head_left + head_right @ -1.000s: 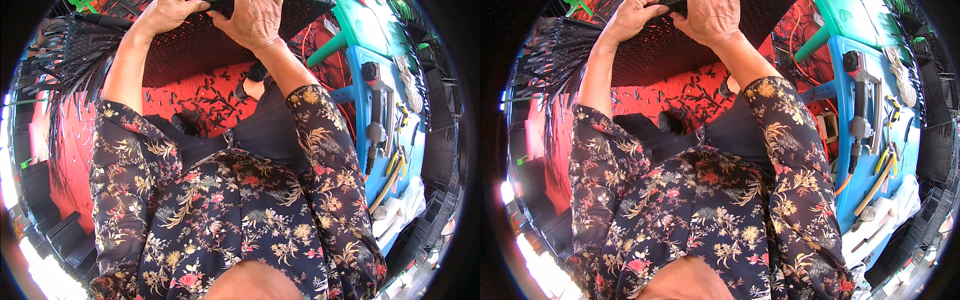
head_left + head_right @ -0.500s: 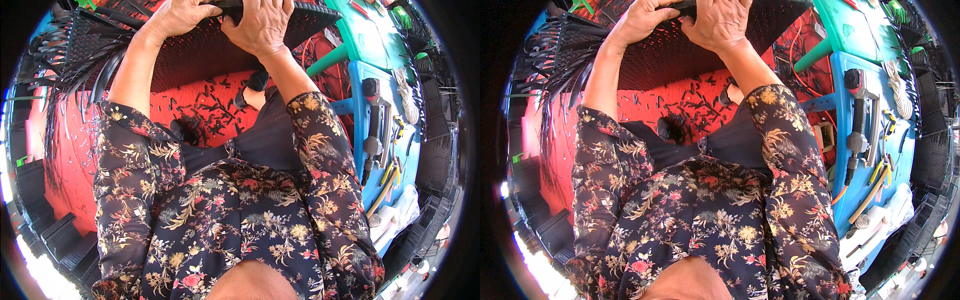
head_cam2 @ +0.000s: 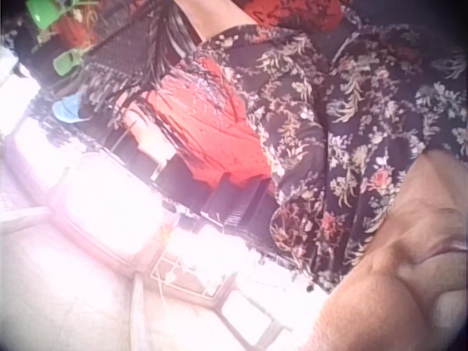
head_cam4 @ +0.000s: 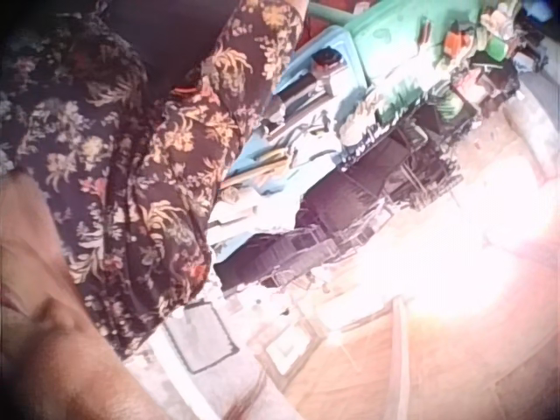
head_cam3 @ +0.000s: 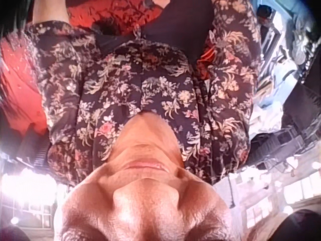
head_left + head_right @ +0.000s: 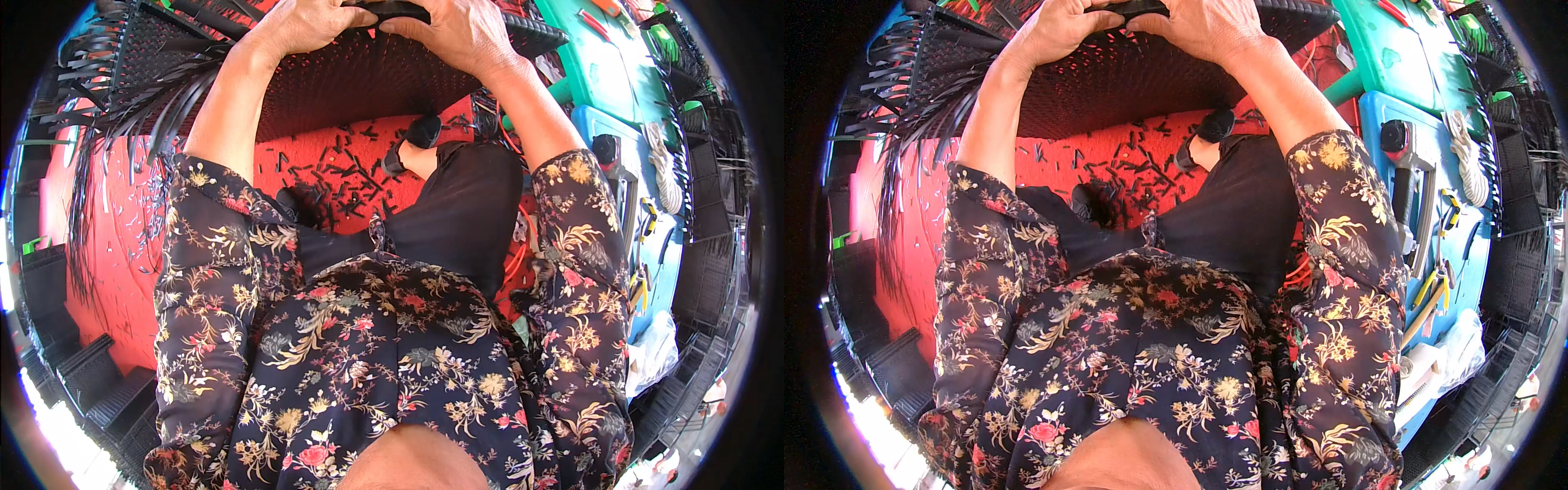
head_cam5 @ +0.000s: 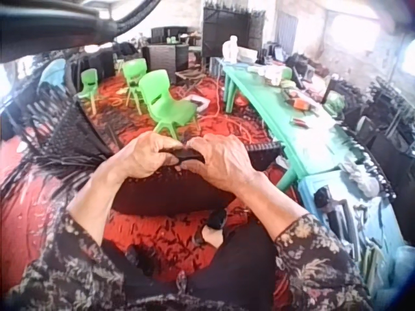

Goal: The person weaves strips of black material through a metal furniture frame, secures them using a pneumatic stapler, and trims excess with pliers and a utility knife.

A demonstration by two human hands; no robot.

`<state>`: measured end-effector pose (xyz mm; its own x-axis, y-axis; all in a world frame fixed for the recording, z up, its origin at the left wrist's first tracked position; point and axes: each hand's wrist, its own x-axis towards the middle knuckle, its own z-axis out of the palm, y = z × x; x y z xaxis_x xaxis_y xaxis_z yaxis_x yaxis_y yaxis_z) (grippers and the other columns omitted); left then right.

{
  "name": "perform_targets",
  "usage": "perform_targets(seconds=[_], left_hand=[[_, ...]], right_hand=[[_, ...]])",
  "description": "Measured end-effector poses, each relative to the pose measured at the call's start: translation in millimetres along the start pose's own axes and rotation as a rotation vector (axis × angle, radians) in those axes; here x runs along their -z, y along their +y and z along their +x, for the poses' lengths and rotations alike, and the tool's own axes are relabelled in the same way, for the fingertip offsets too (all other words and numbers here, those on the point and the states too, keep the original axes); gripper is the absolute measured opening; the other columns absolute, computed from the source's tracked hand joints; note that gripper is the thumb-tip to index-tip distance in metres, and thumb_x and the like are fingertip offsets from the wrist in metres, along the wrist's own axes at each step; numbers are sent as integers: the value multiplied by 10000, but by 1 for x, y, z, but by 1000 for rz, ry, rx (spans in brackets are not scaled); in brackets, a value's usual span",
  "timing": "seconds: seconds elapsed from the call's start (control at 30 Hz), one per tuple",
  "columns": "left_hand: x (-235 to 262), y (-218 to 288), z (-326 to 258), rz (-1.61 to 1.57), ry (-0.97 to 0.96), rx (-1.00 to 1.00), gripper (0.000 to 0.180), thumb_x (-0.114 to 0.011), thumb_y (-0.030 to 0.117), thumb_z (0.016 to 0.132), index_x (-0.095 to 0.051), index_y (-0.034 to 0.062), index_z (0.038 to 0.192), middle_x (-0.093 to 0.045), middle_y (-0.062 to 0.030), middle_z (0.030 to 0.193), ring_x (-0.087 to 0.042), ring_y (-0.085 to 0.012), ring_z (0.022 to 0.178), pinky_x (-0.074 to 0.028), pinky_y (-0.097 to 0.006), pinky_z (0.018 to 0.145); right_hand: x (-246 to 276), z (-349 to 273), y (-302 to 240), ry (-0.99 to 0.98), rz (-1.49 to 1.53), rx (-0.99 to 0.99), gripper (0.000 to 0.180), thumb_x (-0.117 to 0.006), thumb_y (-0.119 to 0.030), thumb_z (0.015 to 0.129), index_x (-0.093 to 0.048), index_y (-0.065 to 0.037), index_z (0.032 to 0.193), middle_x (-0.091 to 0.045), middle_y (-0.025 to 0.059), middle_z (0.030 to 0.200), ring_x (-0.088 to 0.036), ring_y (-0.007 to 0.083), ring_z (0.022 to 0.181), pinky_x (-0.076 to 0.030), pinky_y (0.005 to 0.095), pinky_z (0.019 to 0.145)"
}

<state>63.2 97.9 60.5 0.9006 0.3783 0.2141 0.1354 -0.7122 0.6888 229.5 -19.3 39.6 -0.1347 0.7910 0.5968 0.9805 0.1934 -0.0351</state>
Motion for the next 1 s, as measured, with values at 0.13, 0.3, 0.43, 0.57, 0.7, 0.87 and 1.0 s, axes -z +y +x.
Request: perform_targets(seconds=[0.13, 0.3, 0.43, 0.57, 0.7, 0.87, 1.0], left_hand=[[4, 4, -6, -59, 1, -42, 202, -522, -27, 805, -665, -2, 946, -650, -62, 721, -547, -79, 660, -447, -253, 625], [1, -7, 3, 1, -7, -59, 188, -566, -10, 805, -650, -22, 974, -667, -82, 756, -559, -80, 690, -454, -256, 644], [-1, -15, 3, 58, 72, -17, 255, -599, 18, 797, -638, -38, 1043, -697, -126, 843, -586, -96, 729, -468, -265, 674], [-4, -22, 10, 54, 74, -112, 297, -607, 39, 792, -628, -42, 1078, -702, -143, 885, -598, -106, 746, -472, -270, 691], [7, -11, 6, 59, 16, -29, 283, -608, 43, 788, -629, -43, 1057, -692, -115, 848, -588, -107, 745, -469, -280, 694], [4, -16, 11, 35, -7, -41, 257, -600, 48, 788, -626, -46, 1026, -664, -102, 801, -576, -104, 739, -464, -284, 688], [3, -19, 7, 75, 45, -67, 267, -609, 63, 783, -627, -45, 1027, -664, -124, 801, -584, -109, 743, -470, -288, 695]], right_hand=[[0, 6, -6, -69, -46, -40, 364, -628, -422, 819, -614, -101, 991, -616, 119, 792, -620, 315, 763, -474, 434, 653], [-5, 4, 1, -30, -47, -27, 359, -634, -419, 812, -612, -99, 974, -610, 119, 772, -617, 311, 752, -466, 436, 641], [-3, 6, -12, -48, -119, -54, 419, -723, -407, 710, -598, -78, 938, -605, 110, 799, -604, 297, 780, -441, 434, 694], [-16, 0, -15, 224, -315, -93, 467, -767, -396, 621, -567, -68, 888, -581, 110, 856, -554, 273, 863, -362, 431, 799], [-19, 9, -21, 169, -239, -128, 485, -766, -382, 620, -549, -58, 909, -578, 119, 836, -561, 274, 849, -369, 426, 776], [-18, 7, -12, 53, -197, -78, 552, -785, -339, 602, -541, -47, 1000, -582, 124, 904, -552, 283, 901, -361, 436, 832], [-24, -6, -12, 251, -186, 66, 758, -816, -304, 562, -473, -58, 1191, -532, 121, 1059, -492, 293, 1045, -312, 473, 927]])
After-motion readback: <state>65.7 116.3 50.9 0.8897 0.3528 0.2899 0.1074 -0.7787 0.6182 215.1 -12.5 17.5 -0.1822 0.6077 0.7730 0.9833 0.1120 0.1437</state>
